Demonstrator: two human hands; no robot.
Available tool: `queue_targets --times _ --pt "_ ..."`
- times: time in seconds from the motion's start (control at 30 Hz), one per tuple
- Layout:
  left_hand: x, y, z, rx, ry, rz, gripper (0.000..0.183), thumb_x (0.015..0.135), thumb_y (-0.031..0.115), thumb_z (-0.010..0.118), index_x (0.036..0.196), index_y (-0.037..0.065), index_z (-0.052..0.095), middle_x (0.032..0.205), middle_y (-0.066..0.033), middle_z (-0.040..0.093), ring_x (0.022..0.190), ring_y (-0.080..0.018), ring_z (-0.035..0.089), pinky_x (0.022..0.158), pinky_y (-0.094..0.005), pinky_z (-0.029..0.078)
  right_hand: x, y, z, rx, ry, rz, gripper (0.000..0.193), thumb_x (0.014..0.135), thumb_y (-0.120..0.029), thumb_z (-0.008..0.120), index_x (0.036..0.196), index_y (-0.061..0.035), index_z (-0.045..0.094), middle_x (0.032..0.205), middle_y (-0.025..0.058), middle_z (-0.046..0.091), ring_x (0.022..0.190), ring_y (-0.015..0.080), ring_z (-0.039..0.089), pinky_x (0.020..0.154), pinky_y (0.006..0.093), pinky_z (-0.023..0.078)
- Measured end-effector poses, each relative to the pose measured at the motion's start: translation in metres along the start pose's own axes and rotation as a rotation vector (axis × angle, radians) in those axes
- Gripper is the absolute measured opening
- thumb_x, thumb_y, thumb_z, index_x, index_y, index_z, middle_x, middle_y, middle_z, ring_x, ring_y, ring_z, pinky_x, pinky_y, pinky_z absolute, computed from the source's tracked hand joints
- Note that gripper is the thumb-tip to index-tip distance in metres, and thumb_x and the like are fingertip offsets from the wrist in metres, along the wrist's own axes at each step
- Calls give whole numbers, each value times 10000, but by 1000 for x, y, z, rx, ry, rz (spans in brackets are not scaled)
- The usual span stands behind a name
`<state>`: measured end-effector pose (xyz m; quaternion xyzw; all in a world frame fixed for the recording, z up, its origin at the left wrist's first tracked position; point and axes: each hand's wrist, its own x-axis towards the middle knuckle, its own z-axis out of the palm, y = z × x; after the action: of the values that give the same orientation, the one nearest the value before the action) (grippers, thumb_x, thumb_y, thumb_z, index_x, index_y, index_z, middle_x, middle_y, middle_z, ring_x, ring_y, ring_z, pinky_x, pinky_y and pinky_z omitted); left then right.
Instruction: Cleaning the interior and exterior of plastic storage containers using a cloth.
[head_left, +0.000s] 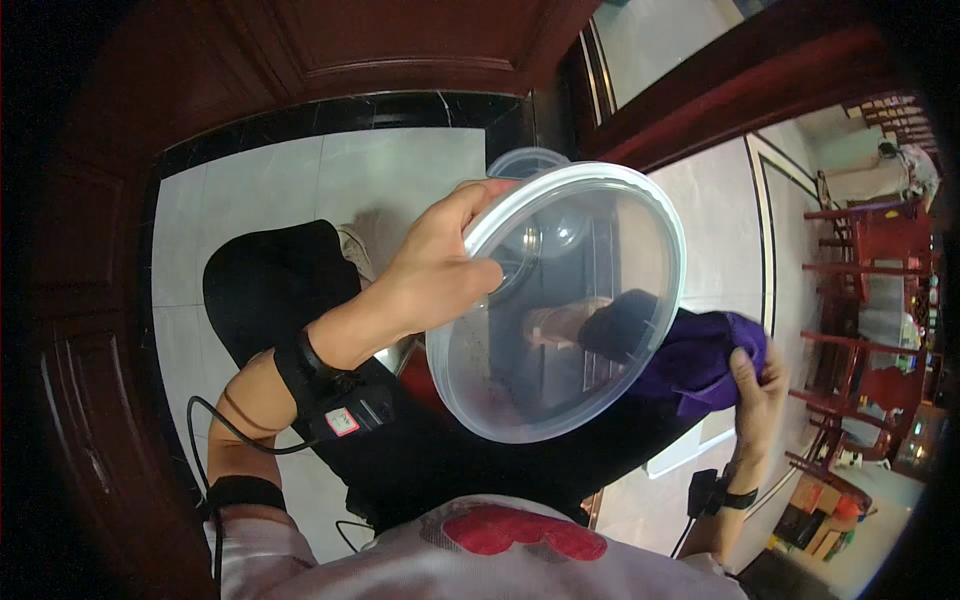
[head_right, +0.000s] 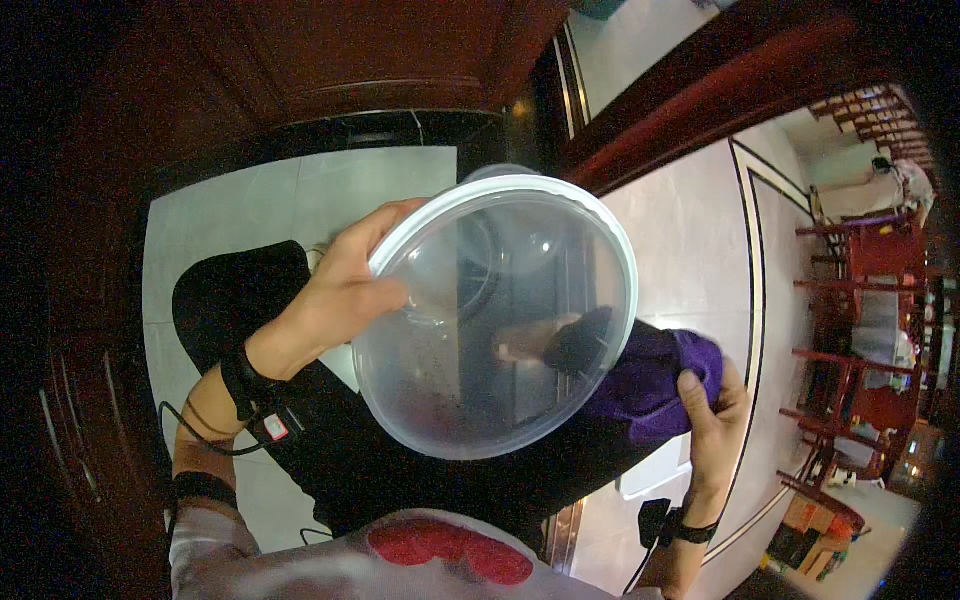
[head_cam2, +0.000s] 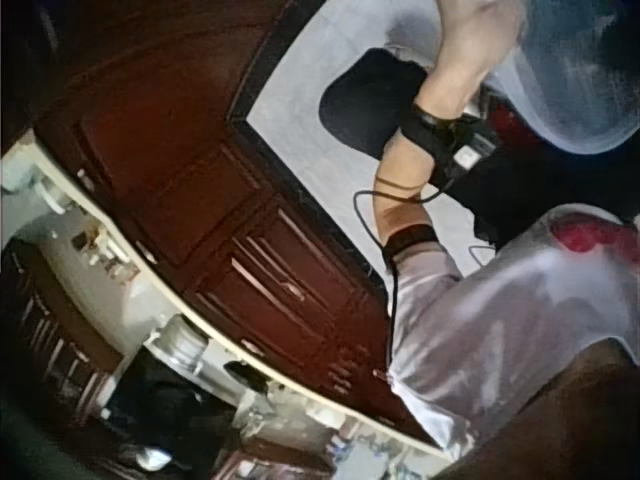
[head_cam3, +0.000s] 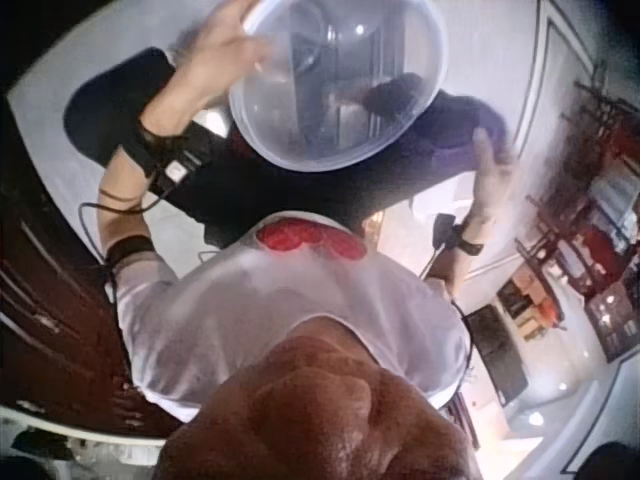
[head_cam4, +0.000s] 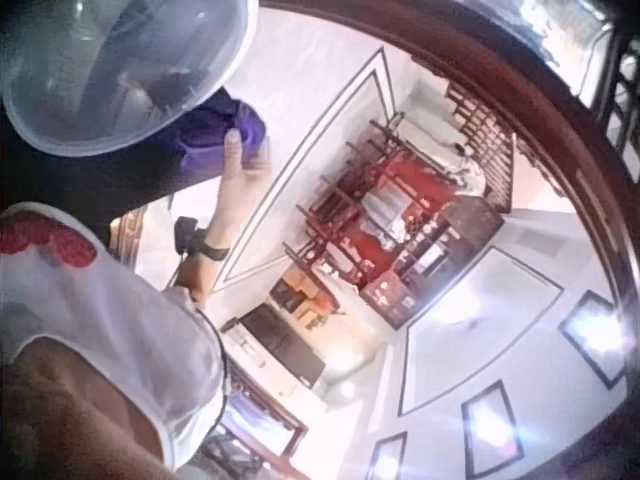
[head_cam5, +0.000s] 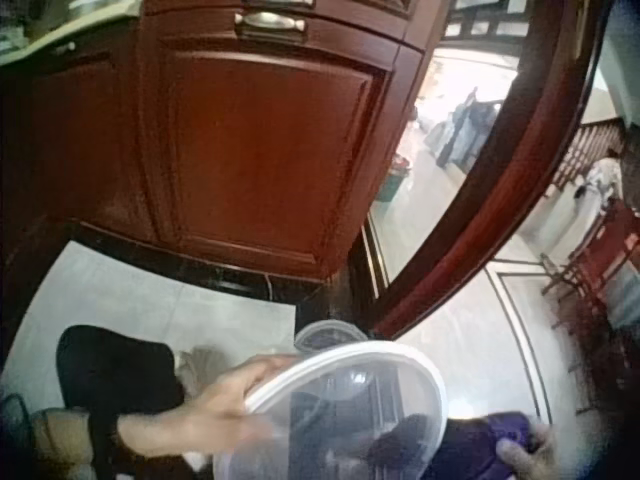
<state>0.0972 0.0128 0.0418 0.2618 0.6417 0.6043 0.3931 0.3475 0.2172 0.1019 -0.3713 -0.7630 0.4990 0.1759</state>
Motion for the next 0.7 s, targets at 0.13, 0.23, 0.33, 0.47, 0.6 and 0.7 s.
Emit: queue_targets --times 0.13,0.23,0.33,0.47,0.6,0.7 --pt "-7 -12 12 0 -99 30 623 591 -36 472 1208 -42 384 1100 -124 489 1014 -175 480 862 -265 383 8 -16 50 -86 -285 -59 321 783 -79 608 1069 33 516 893 72 600 790 125 553 714 238 448" --pt "-9 -21 18 -11 -143 -31 645 576 -12 469 1216 -35 387 1110 -105 491 1043 -159 457 907 -260 350 33 13 118 -261 -694 -63 264 838 -203 546 1017 -10 526 901 153 584 835 211 576 736 302 444" --pt "-8 -29 25 -47 -150 -106 657 550 -7 465 1202 -42 394 1108 -107 494 1052 -166 453 923 -256 328 28 86 195 -248 -856 -142 233 820 -155 484 1007 -23 526 901 214 576 850 348 563 750 398 437" --pt "-10 -37 28 25 -159 -38 663 542 6 474 1198 -46 394 1109 -114 492 1066 -174 444 942 -263 309 9 184 292 25 -898 -236 294 760 -123 478 1038 -38 520 905 228 571 864 390 540 761 430 431" --pt "-8 -42 28 65 -165 15 663 540 1 476 1196 -42 387 1106 -96 473 1069 -164 428 939 -258 303 -1 269 285 -265 -1272 -265 317 676 -145 547 958 -3 578 901 227 575 856 379 547 743 441 441" --pt "-16 -57 16 165 -160 47 613 564 -64 462 1174 -11 425 1109 -138 474 1050 -256 474 898 -306 366 32 225 230 -1235 -1495 -377 296 748 -205 511 1006 -94 603 999 144 573 938 287 545 775 412 423"
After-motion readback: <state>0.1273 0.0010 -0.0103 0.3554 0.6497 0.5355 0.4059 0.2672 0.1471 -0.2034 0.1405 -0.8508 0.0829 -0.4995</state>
